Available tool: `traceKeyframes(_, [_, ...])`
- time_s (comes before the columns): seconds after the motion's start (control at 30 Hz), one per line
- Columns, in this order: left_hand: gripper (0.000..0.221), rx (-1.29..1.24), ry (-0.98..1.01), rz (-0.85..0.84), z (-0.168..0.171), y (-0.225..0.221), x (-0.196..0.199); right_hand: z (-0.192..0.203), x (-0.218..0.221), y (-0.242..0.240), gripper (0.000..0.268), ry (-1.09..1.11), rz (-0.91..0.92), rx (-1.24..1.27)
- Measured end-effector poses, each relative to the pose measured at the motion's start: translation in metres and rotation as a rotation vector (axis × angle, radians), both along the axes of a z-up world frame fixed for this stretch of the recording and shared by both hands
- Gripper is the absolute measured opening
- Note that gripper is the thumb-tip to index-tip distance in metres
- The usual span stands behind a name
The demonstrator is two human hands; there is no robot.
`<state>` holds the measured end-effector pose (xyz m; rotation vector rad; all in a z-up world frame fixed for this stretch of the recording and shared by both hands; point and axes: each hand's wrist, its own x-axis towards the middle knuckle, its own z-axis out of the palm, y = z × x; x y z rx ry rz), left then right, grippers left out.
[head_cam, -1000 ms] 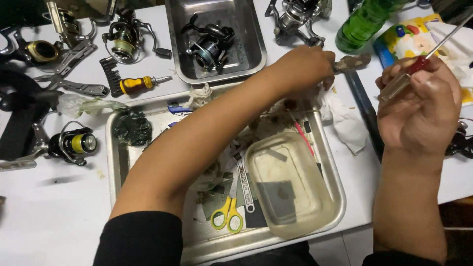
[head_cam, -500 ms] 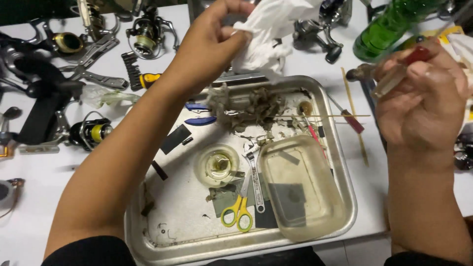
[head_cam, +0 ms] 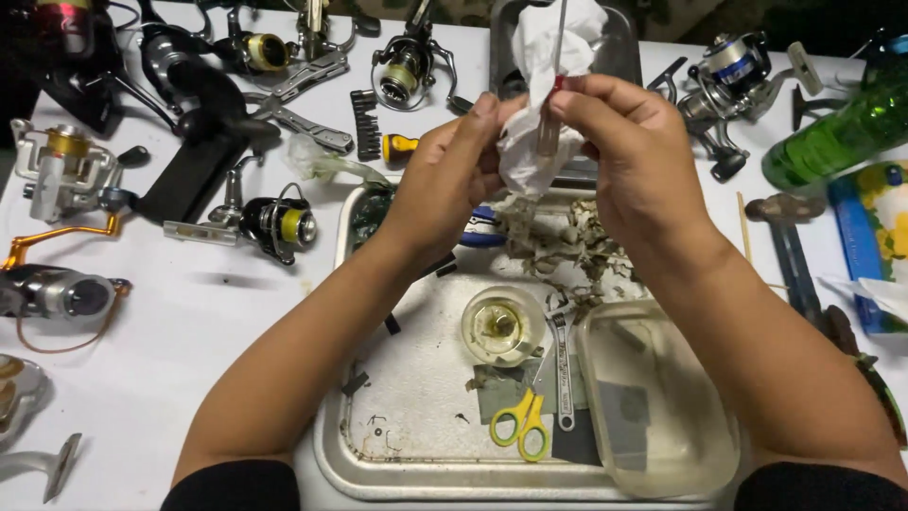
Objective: Cleaning internal components of a fishing reel with a tissue and reassembling the reel body using a screwdriver.
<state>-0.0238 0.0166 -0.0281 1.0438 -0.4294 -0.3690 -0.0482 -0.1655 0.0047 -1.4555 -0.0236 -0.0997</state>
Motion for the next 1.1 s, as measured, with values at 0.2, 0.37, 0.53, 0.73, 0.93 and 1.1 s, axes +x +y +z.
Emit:
traceKeyframes(0.2, [0.048, 0.007, -0.024, 0.056, -0.014, 0.009, 0.014, -0.022, 0.008, 0.008, 0.01, 0.002, 0.057, 0.013])
traceKeyframes(0.37, [0.05, -0.022, 0.103, -0.137, -0.019, 0.018, 0.03, -0.025, 0.012, -0.017, 0.03, -0.13, 0.089, -0.172])
traceKeyframes(0.53, [0.048, 0.0, 0.07, -0.183, -0.022, 0.018, 0.026, -0.032, 0.021, -0.048, 0.078, -0.373, 0.104, -0.556])
traceKeyframes(0.73, [0.035, 0.038, -0.25, 0.042, -0.056, 0.0, 0.026, -0.03, -0.008, -0.006, 0.026, -0.177, 0.075, -0.32])
traceKeyframes(0.93, [0.046, 0.091, -0.261, 0.077, -0.052, -0.003, 0.008, -0.045, 0.003, 0.004, 0.017, -0.481, 0.025, -0.481])
traceKeyframes(1.1, [0.047, -0.083, -0.118, -0.045, -0.051, -0.005, 0.011, -0.04, 0.008, 0.012, 0.011, -0.744, -0.126, -0.777])
